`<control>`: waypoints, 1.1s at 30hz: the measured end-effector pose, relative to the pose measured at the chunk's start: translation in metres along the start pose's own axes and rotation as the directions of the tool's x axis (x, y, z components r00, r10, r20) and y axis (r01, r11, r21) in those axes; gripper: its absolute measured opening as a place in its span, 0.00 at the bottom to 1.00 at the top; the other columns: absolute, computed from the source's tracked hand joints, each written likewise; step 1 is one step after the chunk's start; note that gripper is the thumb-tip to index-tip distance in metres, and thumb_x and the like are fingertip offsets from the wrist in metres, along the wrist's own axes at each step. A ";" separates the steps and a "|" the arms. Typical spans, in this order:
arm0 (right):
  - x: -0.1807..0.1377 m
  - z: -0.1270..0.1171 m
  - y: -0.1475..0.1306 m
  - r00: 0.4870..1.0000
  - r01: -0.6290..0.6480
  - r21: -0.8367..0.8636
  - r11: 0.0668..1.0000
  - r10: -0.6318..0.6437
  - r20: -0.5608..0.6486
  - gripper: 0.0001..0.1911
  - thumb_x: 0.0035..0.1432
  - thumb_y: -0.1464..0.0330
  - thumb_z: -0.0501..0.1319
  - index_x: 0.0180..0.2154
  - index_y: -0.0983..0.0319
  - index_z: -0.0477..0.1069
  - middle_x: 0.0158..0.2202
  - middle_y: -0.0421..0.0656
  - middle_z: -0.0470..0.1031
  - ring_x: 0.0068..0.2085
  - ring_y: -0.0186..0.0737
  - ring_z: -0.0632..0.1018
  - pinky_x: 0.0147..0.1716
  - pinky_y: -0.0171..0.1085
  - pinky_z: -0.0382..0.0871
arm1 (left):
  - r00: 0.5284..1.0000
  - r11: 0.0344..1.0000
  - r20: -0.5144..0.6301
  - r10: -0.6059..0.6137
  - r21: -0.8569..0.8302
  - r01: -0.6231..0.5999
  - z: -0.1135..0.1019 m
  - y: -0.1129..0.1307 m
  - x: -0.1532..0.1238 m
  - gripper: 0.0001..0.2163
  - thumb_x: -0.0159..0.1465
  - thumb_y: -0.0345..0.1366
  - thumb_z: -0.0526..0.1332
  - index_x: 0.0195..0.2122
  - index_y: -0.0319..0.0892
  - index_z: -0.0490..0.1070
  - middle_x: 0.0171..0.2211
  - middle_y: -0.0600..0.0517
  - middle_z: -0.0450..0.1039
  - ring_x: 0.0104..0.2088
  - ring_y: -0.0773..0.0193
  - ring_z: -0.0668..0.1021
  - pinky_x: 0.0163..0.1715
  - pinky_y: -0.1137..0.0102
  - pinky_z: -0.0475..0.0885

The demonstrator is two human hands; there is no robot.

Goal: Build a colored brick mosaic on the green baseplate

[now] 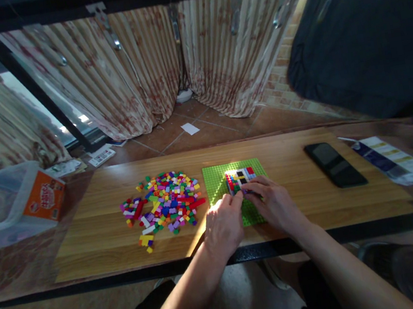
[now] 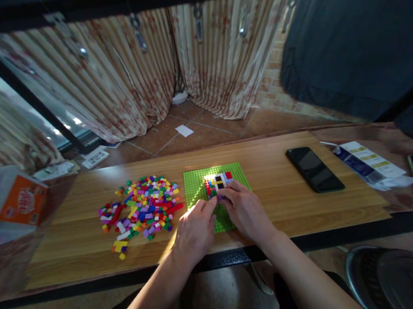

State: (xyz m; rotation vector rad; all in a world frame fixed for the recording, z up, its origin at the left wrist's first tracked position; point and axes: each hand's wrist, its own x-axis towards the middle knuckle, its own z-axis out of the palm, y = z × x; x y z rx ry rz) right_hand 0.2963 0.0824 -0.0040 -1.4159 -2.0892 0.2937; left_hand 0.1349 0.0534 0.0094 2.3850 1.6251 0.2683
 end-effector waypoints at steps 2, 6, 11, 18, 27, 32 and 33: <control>0.000 0.001 0.001 1.000 0.007 -0.001 1.000 -0.007 0.003 0.11 0.64 0.70 0.56 0.42 0.62 0.77 0.43 0.48 0.76 0.43 0.42 0.78 0.44 0.40 0.73 | 1.000 0.999 0.014 0.014 0.032 -0.015 -0.002 0.001 -0.001 0.20 0.69 0.30 0.49 0.61 0.43 0.60 0.43 0.48 0.71 0.41 0.59 0.77 0.36 0.67 0.74; 0.001 0.002 0.001 0.999 0.033 -0.066 0.997 -0.031 0.029 0.12 0.65 0.70 0.54 0.42 0.61 0.76 0.43 0.48 0.75 0.43 0.42 0.77 0.45 0.41 0.72 | 0.999 0.998 0.047 0.025 0.052 -0.027 -0.006 0.004 -0.002 0.20 0.69 0.30 0.48 0.61 0.41 0.60 0.43 0.47 0.71 0.40 0.58 0.77 0.36 0.67 0.75; 0.002 0.003 -0.007 0.994 0.076 -0.215 0.974 -0.056 0.096 0.13 0.65 0.73 0.52 0.39 0.62 0.75 0.41 0.49 0.73 0.43 0.44 0.75 0.44 0.42 0.70 | 0.999 0.999 0.032 0.033 -0.022 -0.032 -0.006 0.003 -0.003 0.18 0.68 0.31 0.48 0.59 0.40 0.61 0.44 0.47 0.71 0.42 0.58 0.77 0.38 0.66 0.75; 0.002 0.005 -0.019 0.996 0.023 -0.330 0.944 0.008 0.092 0.13 0.65 0.73 0.51 0.39 0.64 0.74 0.39 0.50 0.73 0.40 0.46 0.74 0.41 0.42 0.70 | 1.000 0.996 -0.006 0.030 -0.079 -0.030 -0.002 0.001 -0.005 0.19 0.68 0.30 0.48 0.59 0.40 0.61 0.45 0.48 0.72 0.42 0.58 0.77 0.38 0.66 0.75; 0.003 0.008 -0.011 0.999 0.003 -0.225 0.974 0.005 0.033 0.14 0.63 0.74 0.54 0.47 0.62 0.73 0.43 0.48 0.75 0.42 0.43 0.77 0.42 0.39 0.71 | 0.999 0.995 -0.024 0.027 -0.099 -0.029 0.002 -0.001 -0.006 0.16 0.68 0.30 0.49 0.56 0.42 0.64 0.45 0.48 0.72 0.41 0.59 0.77 0.38 0.66 0.75; 0.002 0.006 -0.008 1.000 0.012 -0.182 0.983 -0.007 0.027 0.15 0.62 0.74 0.54 0.48 0.62 0.73 0.44 0.48 0.75 0.42 0.42 0.77 0.42 0.39 0.72 | 0.999 0.998 -0.012 0.048 -0.044 -0.048 0.002 0.002 -0.006 0.19 0.68 0.28 0.50 0.60 0.43 0.60 0.45 0.48 0.71 0.42 0.59 0.76 0.37 0.67 0.75; 0.002 0.006 -0.007 1.000 0.013 -0.175 0.985 -0.009 0.026 0.15 0.62 0.75 0.54 0.48 0.62 0.73 0.44 0.48 0.75 0.42 0.42 0.77 0.41 0.39 0.72 | 0.999 0.999 0.001 0.048 -0.017 -0.048 0.002 0.003 -0.006 0.20 0.67 0.28 0.50 0.60 0.43 0.59 0.45 0.47 0.71 0.42 0.58 0.76 0.37 0.67 0.75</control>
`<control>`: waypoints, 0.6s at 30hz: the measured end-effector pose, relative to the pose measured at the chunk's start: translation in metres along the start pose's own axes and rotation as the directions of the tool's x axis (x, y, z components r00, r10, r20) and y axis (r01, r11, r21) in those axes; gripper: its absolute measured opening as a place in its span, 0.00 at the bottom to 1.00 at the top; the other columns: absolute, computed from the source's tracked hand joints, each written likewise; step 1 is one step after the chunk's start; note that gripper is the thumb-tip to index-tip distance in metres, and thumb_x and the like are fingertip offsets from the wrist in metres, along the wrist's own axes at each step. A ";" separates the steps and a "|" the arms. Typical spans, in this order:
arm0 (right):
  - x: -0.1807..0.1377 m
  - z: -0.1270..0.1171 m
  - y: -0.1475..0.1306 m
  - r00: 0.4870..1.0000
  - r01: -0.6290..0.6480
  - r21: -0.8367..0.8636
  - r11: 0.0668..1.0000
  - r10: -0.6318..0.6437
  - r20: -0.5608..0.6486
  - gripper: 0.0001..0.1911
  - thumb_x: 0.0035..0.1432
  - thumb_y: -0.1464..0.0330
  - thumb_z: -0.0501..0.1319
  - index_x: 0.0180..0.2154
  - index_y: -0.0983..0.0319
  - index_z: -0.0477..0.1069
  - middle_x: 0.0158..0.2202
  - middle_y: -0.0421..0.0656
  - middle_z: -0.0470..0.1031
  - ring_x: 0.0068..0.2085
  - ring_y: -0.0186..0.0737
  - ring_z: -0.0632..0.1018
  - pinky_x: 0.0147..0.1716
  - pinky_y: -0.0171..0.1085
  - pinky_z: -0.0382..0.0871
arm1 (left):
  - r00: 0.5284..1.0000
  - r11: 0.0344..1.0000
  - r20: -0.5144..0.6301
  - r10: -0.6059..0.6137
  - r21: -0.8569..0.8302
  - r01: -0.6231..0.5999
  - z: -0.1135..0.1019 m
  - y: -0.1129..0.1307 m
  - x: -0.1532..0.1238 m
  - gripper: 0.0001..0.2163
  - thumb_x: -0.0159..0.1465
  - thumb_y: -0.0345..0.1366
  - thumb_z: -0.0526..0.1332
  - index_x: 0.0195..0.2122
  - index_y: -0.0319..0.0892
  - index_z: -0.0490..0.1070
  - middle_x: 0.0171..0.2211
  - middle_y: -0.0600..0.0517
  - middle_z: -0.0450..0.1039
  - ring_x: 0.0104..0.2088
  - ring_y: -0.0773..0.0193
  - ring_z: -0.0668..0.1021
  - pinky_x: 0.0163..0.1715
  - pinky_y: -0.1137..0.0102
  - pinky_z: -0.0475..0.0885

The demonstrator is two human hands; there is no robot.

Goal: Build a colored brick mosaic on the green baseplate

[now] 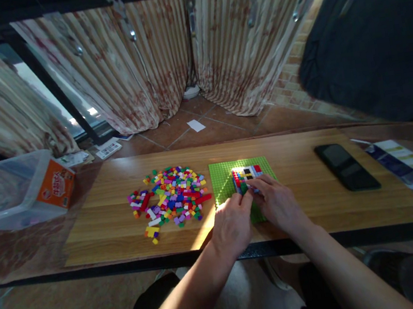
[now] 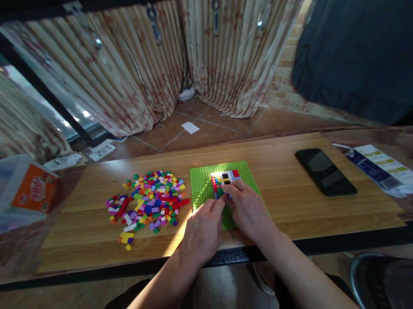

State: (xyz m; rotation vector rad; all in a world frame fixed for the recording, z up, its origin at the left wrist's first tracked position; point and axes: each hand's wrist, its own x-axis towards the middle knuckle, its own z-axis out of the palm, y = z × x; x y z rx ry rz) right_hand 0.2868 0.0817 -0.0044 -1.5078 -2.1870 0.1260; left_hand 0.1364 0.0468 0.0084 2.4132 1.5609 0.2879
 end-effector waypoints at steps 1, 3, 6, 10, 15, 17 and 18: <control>0.000 0.000 0.000 1.000 0.002 0.007 1.000 -0.002 0.000 0.16 0.62 0.75 0.54 0.48 0.62 0.73 0.44 0.48 0.75 0.42 0.42 0.77 0.41 0.39 0.72 | 1.000 1.000 0.010 -0.004 0.030 0.003 0.001 0.002 0.001 0.20 0.67 0.27 0.50 0.61 0.42 0.59 0.45 0.47 0.71 0.42 0.58 0.76 0.37 0.67 0.75; 0.000 -0.001 0.001 1.000 0.007 0.017 1.000 -0.007 0.002 0.17 0.60 0.76 0.54 0.49 0.63 0.73 0.44 0.48 0.75 0.43 0.42 0.77 0.42 0.39 0.73 | 1.000 0.996 0.008 -0.013 0.089 0.012 0.002 0.006 0.002 0.20 0.68 0.27 0.49 0.61 0.41 0.59 0.43 0.46 0.71 0.42 0.57 0.76 0.38 0.65 0.75; 0.000 -0.001 0.001 1.000 0.008 0.020 1.000 -0.008 0.007 0.18 0.59 0.78 0.54 0.49 0.63 0.73 0.44 0.48 0.75 0.43 0.42 0.77 0.43 0.39 0.73 | 0.999 0.986 -0.022 -0.026 0.162 0.029 0.005 0.013 0.004 0.20 0.70 0.27 0.47 0.62 0.38 0.58 0.41 0.46 0.71 0.42 0.57 0.76 0.38 0.65 0.75; 0.001 0.000 0.001 1.000 -0.015 0.023 1.000 0.015 0.015 0.18 0.59 0.77 0.54 0.48 0.62 0.74 0.43 0.48 0.75 0.42 0.42 0.77 0.42 0.39 0.73 | 0.999 0.978 -0.022 -0.042 0.205 0.045 0.007 0.019 0.007 0.18 0.71 0.28 0.47 0.61 0.37 0.61 0.40 0.46 0.72 0.42 0.57 0.76 0.37 0.66 0.74; 0.002 0.001 0.002 1.000 -0.025 0.045 0.999 0.024 0.012 0.17 0.60 0.76 0.53 0.47 0.62 0.75 0.42 0.48 0.75 0.41 0.43 0.77 0.41 0.40 0.72 | 0.999 0.982 -0.007 -0.042 0.187 0.042 0.007 0.022 0.009 0.17 0.71 0.28 0.44 0.58 0.35 0.63 0.40 0.44 0.73 0.42 0.56 0.76 0.37 0.64 0.74; 0.001 0.001 0.002 1.000 -0.023 0.036 0.999 0.023 -0.001 0.17 0.60 0.75 0.53 0.47 0.63 0.75 0.42 0.49 0.75 0.40 0.43 0.77 0.41 0.40 0.72 | 0.999 0.984 -0.021 -0.040 0.175 0.044 0.007 0.022 0.009 0.17 0.72 0.28 0.44 0.58 0.35 0.62 0.41 0.44 0.73 0.43 0.56 0.76 0.38 0.64 0.74; 0.001 0.001 0.001 1.000 -0.019 0.032 0.999 0.019 -0.005 0.17 0.60 0.76 0.53 0.47 0.63 0.75 0.42 0.49 0.75 0.40 0.43 0.77 0.41 0.40 0.72 | 0.999 0.984 -0.021 -0.045 0.170 0.048 0.007 0.022 0.009 0.17 0.72 0.28 0.44 0.59 0.36 0.61 0.41 0.44 0.73 0.43 0.56 0.76 0.38 0.64 0.74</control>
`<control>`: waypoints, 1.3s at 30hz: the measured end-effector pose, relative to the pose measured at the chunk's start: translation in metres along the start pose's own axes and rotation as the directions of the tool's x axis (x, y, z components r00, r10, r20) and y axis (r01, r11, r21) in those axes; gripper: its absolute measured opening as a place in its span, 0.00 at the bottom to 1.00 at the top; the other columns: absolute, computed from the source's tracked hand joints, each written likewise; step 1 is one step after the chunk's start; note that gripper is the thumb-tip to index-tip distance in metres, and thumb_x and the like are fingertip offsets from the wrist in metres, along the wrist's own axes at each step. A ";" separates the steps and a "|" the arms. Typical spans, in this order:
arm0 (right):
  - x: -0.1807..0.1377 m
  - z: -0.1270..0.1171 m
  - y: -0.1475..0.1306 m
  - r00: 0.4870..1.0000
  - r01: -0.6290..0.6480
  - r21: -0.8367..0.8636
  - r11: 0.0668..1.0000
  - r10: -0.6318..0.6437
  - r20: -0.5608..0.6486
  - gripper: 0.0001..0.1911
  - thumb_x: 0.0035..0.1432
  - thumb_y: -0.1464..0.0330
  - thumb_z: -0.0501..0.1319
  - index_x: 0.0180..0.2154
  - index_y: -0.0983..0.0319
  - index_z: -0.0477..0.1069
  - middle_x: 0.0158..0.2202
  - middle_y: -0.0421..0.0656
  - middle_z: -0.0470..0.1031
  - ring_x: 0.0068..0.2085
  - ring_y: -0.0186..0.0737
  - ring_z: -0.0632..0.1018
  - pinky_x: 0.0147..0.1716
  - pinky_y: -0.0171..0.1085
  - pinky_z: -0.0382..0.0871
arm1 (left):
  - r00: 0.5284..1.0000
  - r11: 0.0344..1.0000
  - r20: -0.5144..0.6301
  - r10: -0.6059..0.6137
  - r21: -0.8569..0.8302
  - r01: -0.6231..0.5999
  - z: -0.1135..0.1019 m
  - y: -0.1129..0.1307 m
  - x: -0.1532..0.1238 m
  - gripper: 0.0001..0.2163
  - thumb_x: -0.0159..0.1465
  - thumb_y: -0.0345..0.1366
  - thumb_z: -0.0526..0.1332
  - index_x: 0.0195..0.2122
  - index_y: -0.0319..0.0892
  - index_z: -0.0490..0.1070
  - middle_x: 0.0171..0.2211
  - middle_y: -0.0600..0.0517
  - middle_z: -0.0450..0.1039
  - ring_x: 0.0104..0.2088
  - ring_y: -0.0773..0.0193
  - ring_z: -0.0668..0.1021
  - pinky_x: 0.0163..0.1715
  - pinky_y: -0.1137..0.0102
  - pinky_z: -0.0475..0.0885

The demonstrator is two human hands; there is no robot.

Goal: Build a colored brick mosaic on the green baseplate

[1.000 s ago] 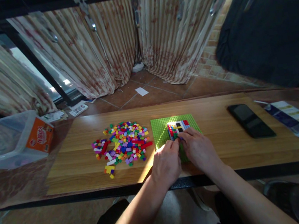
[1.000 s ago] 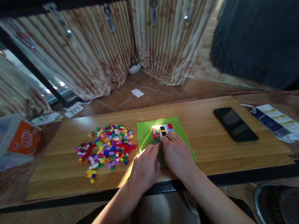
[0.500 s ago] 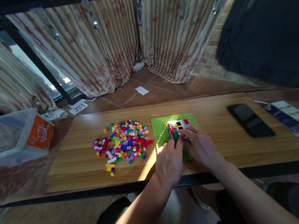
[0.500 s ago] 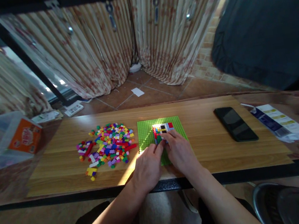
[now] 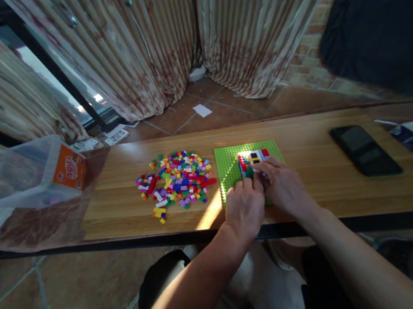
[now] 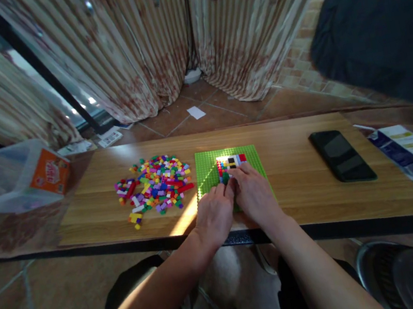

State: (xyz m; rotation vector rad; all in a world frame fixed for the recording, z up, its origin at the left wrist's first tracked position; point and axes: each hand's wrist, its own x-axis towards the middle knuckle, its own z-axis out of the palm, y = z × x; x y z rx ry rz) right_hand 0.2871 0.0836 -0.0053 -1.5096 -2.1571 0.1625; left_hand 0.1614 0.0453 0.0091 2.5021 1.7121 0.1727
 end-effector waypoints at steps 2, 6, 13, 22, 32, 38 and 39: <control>0.000 0.000 0.000 1.000 0.016 0.004 1.000 -0.016 -0.002 0.17 0.59 0.77 0.53 0.47 0.64 0.75 0.42 0.49 0.75 0.40 0.42 0.77 0.41 0.40 0.72 | 1.000 1.000 0.012 -0.015 -0.010 0.015 -0.001 -0.001 0.000 0.17 0.72 0.29 0.45 0.59 0.36 0.61 0.42 0.45 0.73 0.43 0.57 0.76 0.38 0.64 0.74; 0.000 0.000 0.001 0.999 0.038 0.006 0.999 -0.038 -0.002 0.19 0.57 0.78 0.53 0.47 0.63 0.74 0.42 0.49 0.76 0.40 0.42 0.78 0.41 0.39 0.73 | 1.000 0.999 -0.013 -0.020 -0.050 0.019 0.000 -0.004 -0.002 0.17 0.71 0.29 0.45 0.58 0.39 0.63 0.41 0.47 0.73 0.43 0.58 0.76 0.39 0.65 0.74; 0.001 -0.003 -0.004 0.997 -0.004 0.043 0.999 0.007 -0.073 0.17 0.57 0.76 0.53 0.44 0.62 0.75 0.43 0.48 0.77 0.39 0.44 0.79 0.38 0.42 0.74 | 0.987 0.972 -0.139 -0.075 -0.229 0.041 -0.002 -0.018 -0.009 0.24 0.67 0.29 0.51 0.65 0.41 0.55 0.43 0.47 0.74 0.45 0.58 0.76 0.43 0.66 0.74; -0.004 0.017 -0.051 0.984 0.178 0.261 0.949 -0.178 -0.024 0.10 0.64 0.71 0.55 0.40 0.62 0.75 0.38 0.46 0.77 0.38 0.41 0.78 0.39 0.39 0.73 | 0.796 0.783 -0.362 -0.485 -0.584 0.212 -0.037 -0.102 -0.007 0.19 0.64 0.29 0.55 0.57 0.39 0.67 0.39 0.48 0.78 0.37 0.63 0.78 0.41 0.68 0.73; -0.008 0.062 -0.108 0.942 0.317 0.375 0.871 -0.335 -0.019 0.09 0.63 0.72 0.57 0.41 0.61 0.76 0.41 0.47 0.75 0.41 0.42 0.75 0.42 0.41 0.73 | 0.549 0.541 -0.399 -0.735 -0.833 0.118 -0.049 -0.154 -0.019 0.18 0.59 0.32 0.59 0.51 0.38 0.72 0.31 0.52 0.77 0.23 0.70 0.73 0.24 0.75 0.67; 0.002 0.074 -0.132 0.949 0.289 0.305 0.907 -0.314 0.035 0.09 0.59 0.66 0.63 0.41 0.62 0.76 0.40 0.48 0.72 0.43 0.46 0.72 0.43 0.44 0.72 | 0.558 0.540 -0.403 -0.726 -0.836 0.099 -0.051 -0.152 -0.024 0.18 0.60 0.32 0.59 0.51 0.39 0.73 0.33 0.51 0.77 0.25 0.70 0.73 0.27 0.75 0.69; 0.004 0.075 -0.136 0.949 0.283 0.262 0.923 -0.309 0.066 0.10 0.58 0.64 0.64 0.40 0.62 0.76 0.40 0.48 0.72 0.43 0.47 0.72 0.43 0.45 0.71 | 0.559 0.533 -0.398 -0.728 -0.841 0.096 -0.052 -0.152 -0.024 0.18 0.60 0.33 0.59 0.51 0.39 0.73 0.33 0.51 0.77 0.25 0.70 0.74 0.27 0.75 0.69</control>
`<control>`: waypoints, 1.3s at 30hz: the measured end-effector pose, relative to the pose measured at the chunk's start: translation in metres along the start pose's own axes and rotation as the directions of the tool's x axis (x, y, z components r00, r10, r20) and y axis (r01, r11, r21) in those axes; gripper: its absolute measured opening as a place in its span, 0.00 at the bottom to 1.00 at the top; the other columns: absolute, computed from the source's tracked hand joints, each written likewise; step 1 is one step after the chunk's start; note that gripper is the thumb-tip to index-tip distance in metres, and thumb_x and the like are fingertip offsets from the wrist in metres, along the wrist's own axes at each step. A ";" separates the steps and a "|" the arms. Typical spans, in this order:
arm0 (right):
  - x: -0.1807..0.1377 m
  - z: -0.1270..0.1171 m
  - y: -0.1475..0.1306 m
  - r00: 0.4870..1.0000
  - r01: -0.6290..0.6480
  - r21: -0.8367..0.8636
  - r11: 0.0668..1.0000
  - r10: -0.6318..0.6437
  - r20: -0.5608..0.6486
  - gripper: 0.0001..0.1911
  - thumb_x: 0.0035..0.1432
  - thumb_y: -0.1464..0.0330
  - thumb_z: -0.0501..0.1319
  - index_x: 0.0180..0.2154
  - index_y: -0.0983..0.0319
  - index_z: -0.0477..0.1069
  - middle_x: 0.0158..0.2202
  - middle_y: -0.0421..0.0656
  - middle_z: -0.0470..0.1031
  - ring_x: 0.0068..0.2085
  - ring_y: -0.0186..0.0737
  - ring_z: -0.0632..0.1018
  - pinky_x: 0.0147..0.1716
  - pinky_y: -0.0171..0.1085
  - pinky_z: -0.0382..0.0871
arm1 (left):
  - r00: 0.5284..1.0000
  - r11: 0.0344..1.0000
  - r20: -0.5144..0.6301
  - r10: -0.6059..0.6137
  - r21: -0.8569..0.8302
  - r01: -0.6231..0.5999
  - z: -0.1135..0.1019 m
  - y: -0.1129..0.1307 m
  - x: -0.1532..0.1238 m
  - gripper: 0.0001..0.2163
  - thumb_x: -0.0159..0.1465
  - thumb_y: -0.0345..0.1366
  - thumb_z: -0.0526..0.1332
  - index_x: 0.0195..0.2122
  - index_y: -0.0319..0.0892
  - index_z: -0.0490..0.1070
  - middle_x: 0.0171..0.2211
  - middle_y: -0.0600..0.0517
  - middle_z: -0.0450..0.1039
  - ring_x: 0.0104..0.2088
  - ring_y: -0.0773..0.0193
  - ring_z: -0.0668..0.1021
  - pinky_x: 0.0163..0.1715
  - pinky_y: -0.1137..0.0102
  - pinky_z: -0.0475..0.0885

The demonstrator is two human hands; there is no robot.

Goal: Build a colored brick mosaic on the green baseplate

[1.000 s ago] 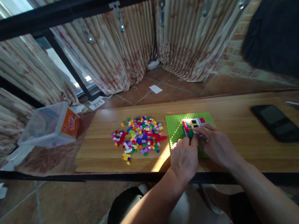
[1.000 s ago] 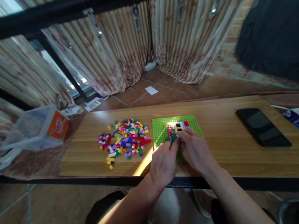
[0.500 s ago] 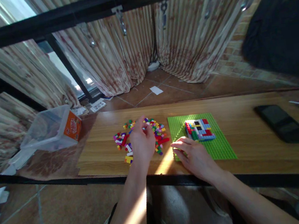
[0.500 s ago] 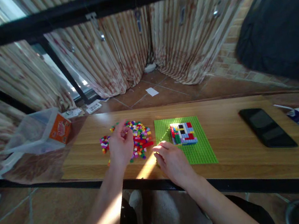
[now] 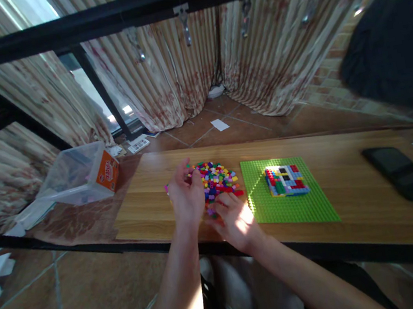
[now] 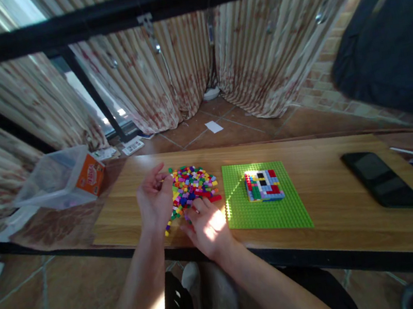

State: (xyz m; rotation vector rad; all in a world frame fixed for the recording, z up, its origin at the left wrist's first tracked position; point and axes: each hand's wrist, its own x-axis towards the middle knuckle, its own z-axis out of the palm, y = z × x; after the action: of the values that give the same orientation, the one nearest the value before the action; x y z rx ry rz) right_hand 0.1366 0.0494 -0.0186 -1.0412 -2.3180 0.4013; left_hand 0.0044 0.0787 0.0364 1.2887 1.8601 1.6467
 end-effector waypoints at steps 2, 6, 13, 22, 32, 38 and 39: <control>0.004 0.002 -0.006 0.998 -0.031 -0.082 0.996 0.035 0.045 0.11 0.56 0.63 0.66 0.38 0.63 0.76 0.39 0.49 0.72 0.44 0.50 0.71 0.44 0.46 0.71 | 1.000 1.000 0.002 -0.011 -0.012 0.011 -0.002 0.001 0.000 0.18 0.60 0.33 0.59 0.52 0.39 0.72 0.34 0.51 0.77 0.25 0.70 0.74 0.26 0.76 0.68; 0.008 0.004 -0.014 0.991 -0.099 -0.164 0.982 0.112 0.072 0.09 0.56 0.66 0.66 0.37 0.65 0.75 0.39 0.50 0.71 0.44 0.50 0.70 0.44 0.45 0.70 | 1.000 1.000 0.013 -0.024 -0.014 0.024 -0.006 0.004 0.000 0.18 0.59 0.33 0.59 0.51 0.38 0.73 0.32 0.51 0.77 0.25 0.71 0.73 0.25 0.77 0.67; 0.011 0.010 -0.009 0.989 -0.122 -0.198 0.973 0.136 0.058 0.07 0.57 0.67 0.65 0.36 0.65 0.76 0.38 0.50 0.72 0.43 0.49 0.70 0.43 0.45 0.69 | 0.999 0.999 0.025 -0.021 -0.032 0.021 -0.005 0.003 0.000 0.18 0.59 0.34 0.60 0.51 0.38 0.73 0.31 0.52 0.76 0.25 0.70 0.73 0.24 0.76 0.67; 0.012 -0.002 0.002 0.994 -0.066 0.005 0.998 0.066 -0.092 0.10 0.64 0.72 0.54 0.39 0.64 0.74 0.37 0.48 0.74 0.38 0.43 0.74 0.39 0.40 0.71 | 0.996 0.998 0.090 0.021 0.061 -0.027 0.002 0.006 -0.005 0.18 0.60 0.34 0.60 0.51 0.40 0.73 0.32 0.51 0.77 0.27 0.67 0.75 0.29 0.73 0.71; -0.001 -0.048 0.042 0.888 -0.240 0.522 0.818 0.403 -0.223 0.09 0.62 0.67 0.57 0.40 0.61 0.74 0.36 0.45 0.78 0.37 0.39 0.78 0.38 0.39 0.72 | 0.920 0.976 0.372 0.120 0.124 -0.177 0.033 0.005 -0.028 0.13 0.61 0.31 0.58 0.46 0.41 0.74 0.38 0.49 0.78 0.31 0.65 0.77 0.33 0.70 0.73; -0.007 -0.086 0.066 0.733 -0.314 0.862 0.397 0.678 -0.046 0.13 0.47 0.60 0.69 0.32 0.61 0.74 0.23 0.37 0.74 0.21 0.30 0.71 0.18 0.30 0.60 | 0.824 0.972 0.541 0.167 0.051 -0.230 0.054 0.016 -0.046 0.13 0.60 0.29 0.60 0.46 0.44 0.74 0.41 0.50 0.77 0.31 0.67 0.76 0.36 0.70 0.73; -0.009 -0.090 0.067 0.733 -0.311 0.877 0.366 0.680 -0.024 0.14 0.46 0.60 0.70 0.32 0.61 0.74 0.23 0.37 0.74 0.21 0.29 0.69 0.18 0.29 0.59 | 0.812 0.968 0.555 0.181 0.047 -0.247 0.057 0.017 -0.049 0.14 0.59 0.28 0.61 0.46 0.44 0.74 0.40 0.51 0.76 0.30 0.68 0.75 0.35 0.70 0.73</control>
State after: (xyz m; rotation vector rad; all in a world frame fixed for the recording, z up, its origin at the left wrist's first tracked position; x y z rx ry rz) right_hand 0.2347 0.0900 0.0183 -1.1356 -1.0716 1.2835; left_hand 0.0800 0.0733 0.0219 1.8449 1.5098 1.0919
